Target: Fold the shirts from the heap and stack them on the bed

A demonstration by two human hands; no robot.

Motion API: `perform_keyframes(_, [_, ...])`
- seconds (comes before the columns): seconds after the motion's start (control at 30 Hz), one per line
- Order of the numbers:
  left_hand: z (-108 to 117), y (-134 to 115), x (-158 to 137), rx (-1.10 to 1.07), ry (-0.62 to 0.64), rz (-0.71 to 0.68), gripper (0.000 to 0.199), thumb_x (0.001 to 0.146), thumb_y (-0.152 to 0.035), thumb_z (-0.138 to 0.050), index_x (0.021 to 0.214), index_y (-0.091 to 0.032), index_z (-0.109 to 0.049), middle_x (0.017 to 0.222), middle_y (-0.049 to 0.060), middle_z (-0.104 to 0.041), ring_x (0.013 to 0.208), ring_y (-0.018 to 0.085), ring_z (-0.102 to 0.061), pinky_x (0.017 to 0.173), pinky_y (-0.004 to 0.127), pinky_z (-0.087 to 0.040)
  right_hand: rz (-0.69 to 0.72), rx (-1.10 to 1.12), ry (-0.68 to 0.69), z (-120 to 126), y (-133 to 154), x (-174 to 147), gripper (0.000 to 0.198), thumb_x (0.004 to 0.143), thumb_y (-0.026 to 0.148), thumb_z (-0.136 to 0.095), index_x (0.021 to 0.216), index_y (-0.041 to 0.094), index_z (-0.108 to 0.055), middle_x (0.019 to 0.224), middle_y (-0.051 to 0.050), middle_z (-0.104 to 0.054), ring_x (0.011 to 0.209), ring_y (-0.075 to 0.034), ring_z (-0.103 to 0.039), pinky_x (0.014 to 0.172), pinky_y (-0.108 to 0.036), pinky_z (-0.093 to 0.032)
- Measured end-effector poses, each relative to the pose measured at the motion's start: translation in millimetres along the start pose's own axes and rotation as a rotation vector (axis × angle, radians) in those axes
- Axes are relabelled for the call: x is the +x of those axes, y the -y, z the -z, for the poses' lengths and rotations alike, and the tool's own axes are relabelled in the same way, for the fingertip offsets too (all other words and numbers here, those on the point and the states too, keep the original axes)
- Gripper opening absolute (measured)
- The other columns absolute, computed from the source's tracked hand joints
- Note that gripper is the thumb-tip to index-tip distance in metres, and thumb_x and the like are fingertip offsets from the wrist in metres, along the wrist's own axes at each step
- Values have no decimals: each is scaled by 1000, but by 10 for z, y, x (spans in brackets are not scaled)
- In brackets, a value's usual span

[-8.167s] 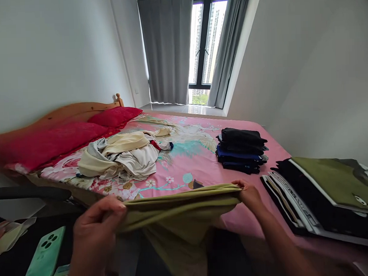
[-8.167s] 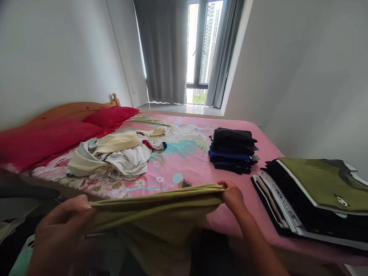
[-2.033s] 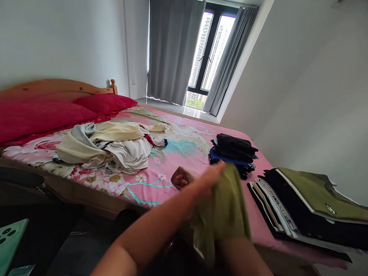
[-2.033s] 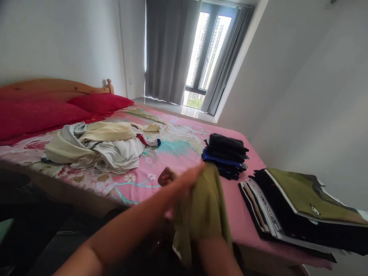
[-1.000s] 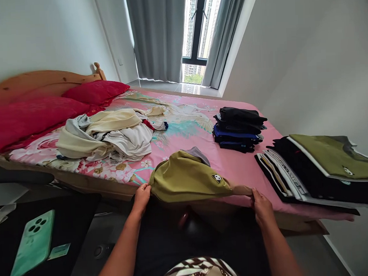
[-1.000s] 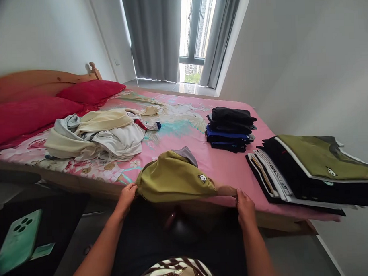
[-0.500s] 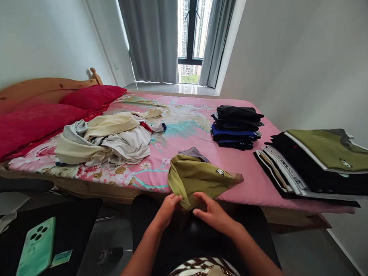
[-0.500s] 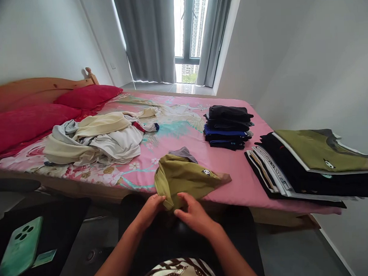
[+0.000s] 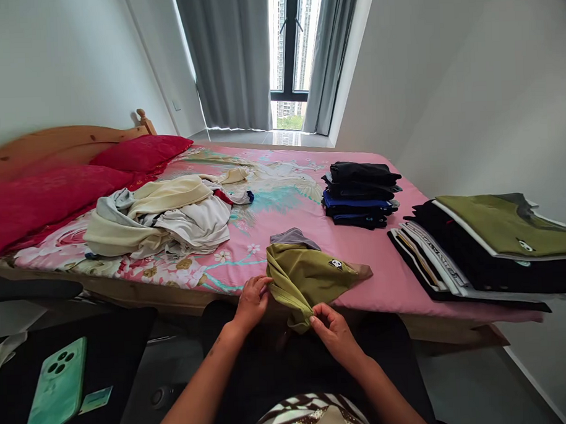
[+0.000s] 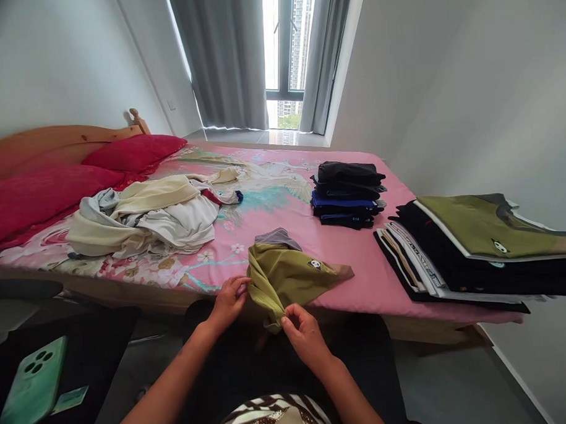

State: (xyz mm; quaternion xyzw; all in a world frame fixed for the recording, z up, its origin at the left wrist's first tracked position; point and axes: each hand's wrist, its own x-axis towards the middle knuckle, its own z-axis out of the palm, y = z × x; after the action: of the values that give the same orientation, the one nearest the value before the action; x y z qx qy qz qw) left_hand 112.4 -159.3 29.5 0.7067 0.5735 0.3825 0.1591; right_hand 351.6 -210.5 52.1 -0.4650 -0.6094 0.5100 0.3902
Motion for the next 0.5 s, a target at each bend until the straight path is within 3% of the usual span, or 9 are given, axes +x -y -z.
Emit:
perform_keyframes(0.13, [75, -55, 149, 135, 59, -115, 17, 72, -8, -54, 81, -21, -61, 104, 7, -62, 104, 23, -55, 91, 42, -44, 15, 15, -24, 47, 14, 10, 24, 88, 43, -48, 81, 20, -48, 69, 3, -40, 64, -12, -35, 60, -24, -34])
perform_keyframes(0.27, [305, -277, 336, 33, -55, -252, 11, 75, -12, -54, 80, -21, -55, 95, 4, -64, 99, 19, -57, 91, 37, -44, 35, 69, -183, 198, 118, 78, 27, 90, 48, -43, 85, 21, -46, 69, 4, -37, 63, -12, -34, 59, -25, -35])
perform_keyframes(0.37, [493, -544, 490, -56, -188, -190, 7, 79, -19, -54, 85, -22, -52, 79, -1, -61, 79, 15, -59, 75, 29, -47, 67, 113, -303, 308, 323, 201, 28, 89, 50, -44, 87, 22, -45, 68, 4, -35, 60, -12, -35, 56, -24, -35])
perform_keyframes(0.5, [658, -970, 688, -267, -283, -80, 10, 81, -23, -53, 90, -22, -49, 70, -5, -54, 60, 10, -52, 58, 22, -42, 145, 107, -360, 473, 684, 433, 28, 89, 51, -45, 90, 23, -44, 60, 7, -33, 51, -10, -32, 47, -23, -30])
